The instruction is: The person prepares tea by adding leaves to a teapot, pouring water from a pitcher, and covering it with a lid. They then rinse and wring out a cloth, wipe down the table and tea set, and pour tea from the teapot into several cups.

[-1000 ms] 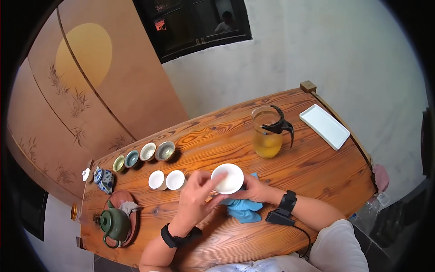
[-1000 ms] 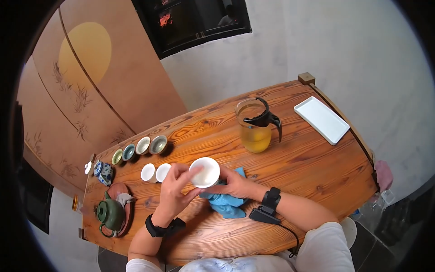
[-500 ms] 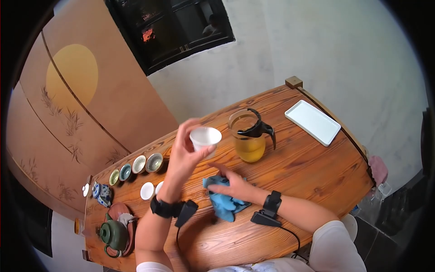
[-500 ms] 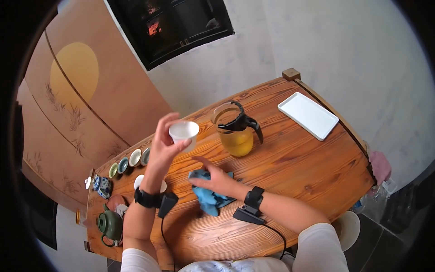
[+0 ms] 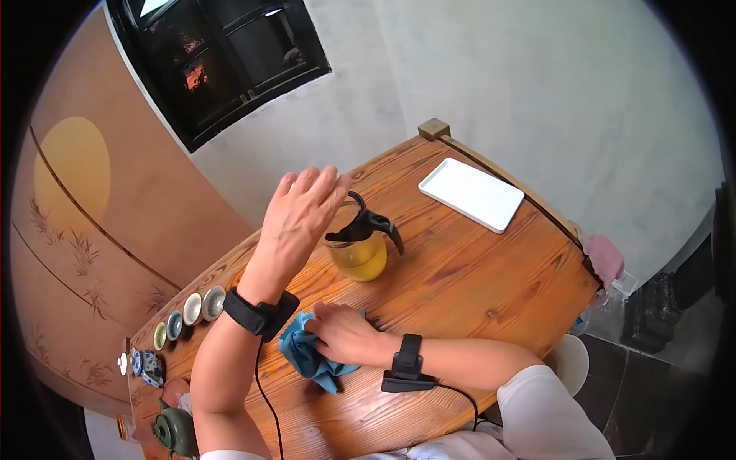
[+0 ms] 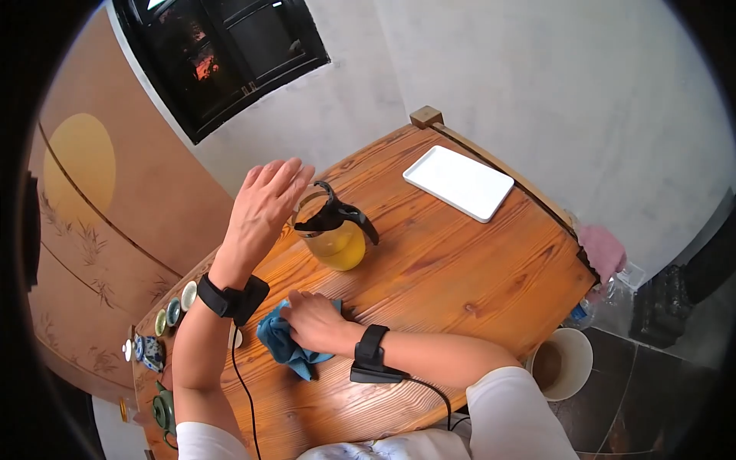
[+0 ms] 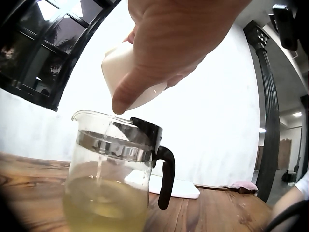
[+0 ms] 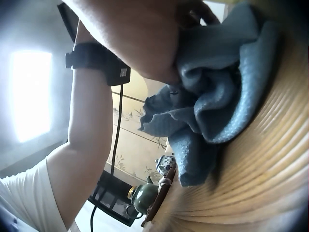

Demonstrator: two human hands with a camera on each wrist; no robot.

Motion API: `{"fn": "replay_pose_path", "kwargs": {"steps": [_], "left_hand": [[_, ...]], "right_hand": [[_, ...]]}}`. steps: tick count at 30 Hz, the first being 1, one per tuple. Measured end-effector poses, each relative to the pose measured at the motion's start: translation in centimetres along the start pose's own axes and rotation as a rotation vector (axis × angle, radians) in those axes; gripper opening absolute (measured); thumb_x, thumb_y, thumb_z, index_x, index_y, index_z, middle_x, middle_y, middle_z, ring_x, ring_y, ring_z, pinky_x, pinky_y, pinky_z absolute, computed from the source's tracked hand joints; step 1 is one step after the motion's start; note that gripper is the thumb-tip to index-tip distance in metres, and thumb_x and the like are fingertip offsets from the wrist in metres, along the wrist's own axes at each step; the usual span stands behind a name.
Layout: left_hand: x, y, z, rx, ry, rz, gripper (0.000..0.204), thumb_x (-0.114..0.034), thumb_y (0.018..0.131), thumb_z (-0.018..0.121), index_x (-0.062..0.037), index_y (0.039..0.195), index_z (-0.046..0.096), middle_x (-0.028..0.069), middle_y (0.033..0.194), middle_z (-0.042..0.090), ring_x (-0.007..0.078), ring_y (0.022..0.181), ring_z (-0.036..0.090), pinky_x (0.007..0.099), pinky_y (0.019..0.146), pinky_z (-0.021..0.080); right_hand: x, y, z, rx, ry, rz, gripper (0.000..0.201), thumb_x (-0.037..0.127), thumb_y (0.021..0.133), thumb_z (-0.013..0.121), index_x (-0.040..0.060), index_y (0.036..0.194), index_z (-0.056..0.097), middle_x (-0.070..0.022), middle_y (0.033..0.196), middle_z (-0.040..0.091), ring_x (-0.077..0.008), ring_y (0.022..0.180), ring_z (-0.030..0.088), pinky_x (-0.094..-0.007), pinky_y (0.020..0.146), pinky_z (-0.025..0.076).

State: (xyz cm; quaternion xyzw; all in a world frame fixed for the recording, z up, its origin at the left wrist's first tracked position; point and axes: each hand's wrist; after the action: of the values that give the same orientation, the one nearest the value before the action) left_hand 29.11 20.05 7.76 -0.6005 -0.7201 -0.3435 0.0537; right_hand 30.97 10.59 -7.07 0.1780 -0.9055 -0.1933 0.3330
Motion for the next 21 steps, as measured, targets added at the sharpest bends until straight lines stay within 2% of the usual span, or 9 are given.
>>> {"fn": "replay_pose_path", "kwargs": {"steps": [2, 4, 7, 8, 10, 14, 18, 20, 21], "left_hand": [[0.1, -0.7, -0.1, -0.052, -0.062, -0.059, 0.059, 0.000, 0.057, 0.069, -0.0065, 0.111, 0.047, 0.0083, 0.111, 0.047, 0.0246, 0.102, 0.046, 0.0343, 0.086, 0.038], [0.2, -1.6, -0.2, -0.105, -0.124, -0.119, 0.056, 0.000, 0.057, 0.069, -0.0061, 0.108, 0.048, 0.0088, 0.110, 0.047, 0.0259, 0.100, 0.047, 0.0347, 0.085, 0.039], [1.2, -5.0, 0.4, -0.198, -0.823, -0.603, 0.044, -0.002, 0.064, 0.072, -0.0050, 0.099, 0.046, 0.0068, 0.112, 0.047, 0.0175, 0.100, 0.050, 0.0295, 0.084, 0.044], [1.0, -6.4, 0.3, -0.202, -0.804, -0.623, 0.044, -0.002, 0.064, 0.072, -0.0050, 0.099, 0.046, 0.0068, 0.112, 0.047, 0.0175, 0.100, 0.050, 0.0295, 0.084, 0.044], [0.0, -9.4, -0.5, -0.398, -1.336, -0.767, 0.045, 0.004, 0.062, 0.070, -0.0050, 0.095, 0.042, 0.0093, 0.114, 0.046, 0.0179, 0.104, 0.049, 0.0293, 0.085, 0.043], [-2.6, -15.6, -2.8, -0.368, -1.277, -0.885, 0.046, 0.003, 0.061, 0.073, -0.0055, 0.092, 0.041, 0.0109, 0.115, 0.045, 0.0195, 0.107, 0.047, 0.0293, 0.089, 0.041], [-5.4, -20.0, -3.6, -0.118, -1.042, -0.915, 0.049, 0.002, 0.059, 0.074, -0.0067, 0.093, 0.040, 0.0104, 0.116, 0.042, 0.0196, 0.107, 0.047, 0.0298, 0.088, 0.043], [-6.4, -21.5, -3.3, -0.090, -0.981, -0.861, 0.049, 0.000, 0.059, 0.075, -0.0071, 0.092, 0.039, 0.0109, 0.117, 0.043, 0.0197, 0.107, 0.048, 0.0298, 0.086, 0.044], [-6.8, -21.9, -3.3, -0.135, -1.062, -0.844, 0.047, -0.002, 0.060, 0.076, -0.0066, 0.090, 0.040, 0.0111, 0.118, 0.043, 0.0199, 0.106, 0.048, 0.0297, 0.086, 0.044]], "right_hand": [[-0.5, 0.0, -0.1, -0.031, 0.098, 0.052, 0.023, 0.015, 0.066, 0.058, 0.0015, 0.084, 0.057, -0.0179, 0.082, 0.054, -0.0362, 0.077, 0.055, -0.0402, 0.066, 0.046], [-1.3, 0.1, -0.1, -0.037, 0.463, 0.225, 0.026, 0.013, 0.067, 0.057, 0.0009, 0.090, 0.054, -0.0183, 0.083, 0.057, -0.0345, 0.079, 0.056, -0.0380, 0.069, 0.045], [-3.4, 0.6, 1.3, -0.059, 0.944, 0.361, 0.024, 0.006, 0.071, 0.052, -0.0011, 0.094, 0.053, -0.0099, 0.085, 0.059, -0.0179, 0.079, 0.057, -0.0297, 0.070, 0.046], [-3.8, 0.8, 1.9, -0.079, 1.122, 0.412, 0.022, 0.004, 0.073, 0.051, -0.0009, 0.095, 0.053, -0.0076, 0.087, 0.058, -0.0151, 0.080, 0.057, -0.0282, 0.070, 0.046], [-2.9, 0.8, -0.2, -0.060, 1.505, 0.515, 0.021, 0.007, 0.079, 0.051, 0.0002, 0.098, 0.054, -0.0080, 0.094, 0.058, -0.0160, 0.084, 0.057, -0.0268, 0.074, 0.046], [-2.7, 0.7, -1.4, 0.051, 1.940, 0.454, 0.024, 0.025, 0.089, 0.043, 0.0056, 0.101, 0.052, -0.0056, 0.096, 0.058, -0.0159, 0.087, 0.057, -0.0310, 0.082, 0.046], [-1.1, 0.8, -2.1, 0.070, 1.832, 0.339, 0.031, 0.034, 0.089, 0.044, 0.0076, 0.103, 0.049, -0.0058, 0.102, 0.055, -0.0147, 0.099, 0.052, -0.0308, 0.088, 0.042], [0.1, 0.8, -2.1, 0.142, 1.814, 0.259, 0.034, 0.038, 0.087, 0.046, 0.0080, 0.103, 0.049, -0.0063, 0.102, 0.054, -0.0139, 0.099, 0.051, -0.0304, 0.087, 0.043], [0.9, 0.7, -2.1, 0.148, 1.812, 0.335, 0.029, 0.028, 0.088, 0.048, 0.0046, 0.105, 0.048, -0.0071, 0.101, 0.054, -0.0149, 0.100, 0.050, -0.0312, 0.089, 0.041]]}}
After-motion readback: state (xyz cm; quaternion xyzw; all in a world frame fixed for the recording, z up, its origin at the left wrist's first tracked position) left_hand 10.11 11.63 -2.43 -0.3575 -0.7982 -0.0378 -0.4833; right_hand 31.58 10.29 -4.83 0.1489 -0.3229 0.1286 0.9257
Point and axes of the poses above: each hand's wrist, its own y-axis towards the middle knuckle, its own z-axis out of the palm, x = y × z
